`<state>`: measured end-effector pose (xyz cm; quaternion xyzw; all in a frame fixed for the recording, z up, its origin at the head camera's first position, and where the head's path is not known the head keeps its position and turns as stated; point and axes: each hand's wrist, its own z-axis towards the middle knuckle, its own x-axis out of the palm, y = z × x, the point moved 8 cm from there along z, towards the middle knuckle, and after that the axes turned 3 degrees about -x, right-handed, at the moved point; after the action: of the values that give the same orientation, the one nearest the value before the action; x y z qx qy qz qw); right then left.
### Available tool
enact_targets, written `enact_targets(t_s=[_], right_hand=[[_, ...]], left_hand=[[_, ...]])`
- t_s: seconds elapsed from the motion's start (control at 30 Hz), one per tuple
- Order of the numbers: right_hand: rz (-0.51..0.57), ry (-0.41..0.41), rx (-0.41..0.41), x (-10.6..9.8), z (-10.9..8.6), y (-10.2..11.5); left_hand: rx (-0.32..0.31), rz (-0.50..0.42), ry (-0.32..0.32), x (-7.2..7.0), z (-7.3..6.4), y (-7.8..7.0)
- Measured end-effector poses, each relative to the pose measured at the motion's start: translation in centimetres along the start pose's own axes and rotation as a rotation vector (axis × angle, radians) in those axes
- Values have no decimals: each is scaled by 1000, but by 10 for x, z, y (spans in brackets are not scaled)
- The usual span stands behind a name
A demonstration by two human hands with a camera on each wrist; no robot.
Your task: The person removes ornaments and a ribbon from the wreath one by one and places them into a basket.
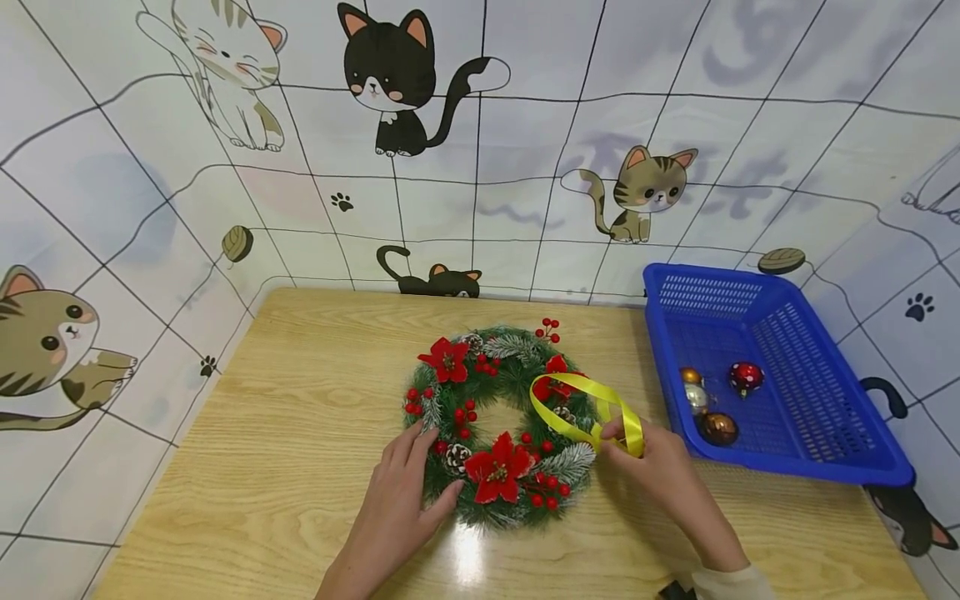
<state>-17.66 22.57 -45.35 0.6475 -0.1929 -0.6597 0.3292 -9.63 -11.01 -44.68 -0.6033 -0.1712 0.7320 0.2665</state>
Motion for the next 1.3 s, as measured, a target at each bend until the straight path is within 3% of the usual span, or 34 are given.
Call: enact_targets(t_s=[0.37,0.6,1.3], right_hand=[[19,-63,3,-30,-7,10],[5,-121,-48,-50,-7,17],[-10,-204,33,-112,-9,2]], left_hand=[[-4,1,-5,2,1,1],[-11,-3,4,2,0,0],[-9,2,1,1,1,0]])
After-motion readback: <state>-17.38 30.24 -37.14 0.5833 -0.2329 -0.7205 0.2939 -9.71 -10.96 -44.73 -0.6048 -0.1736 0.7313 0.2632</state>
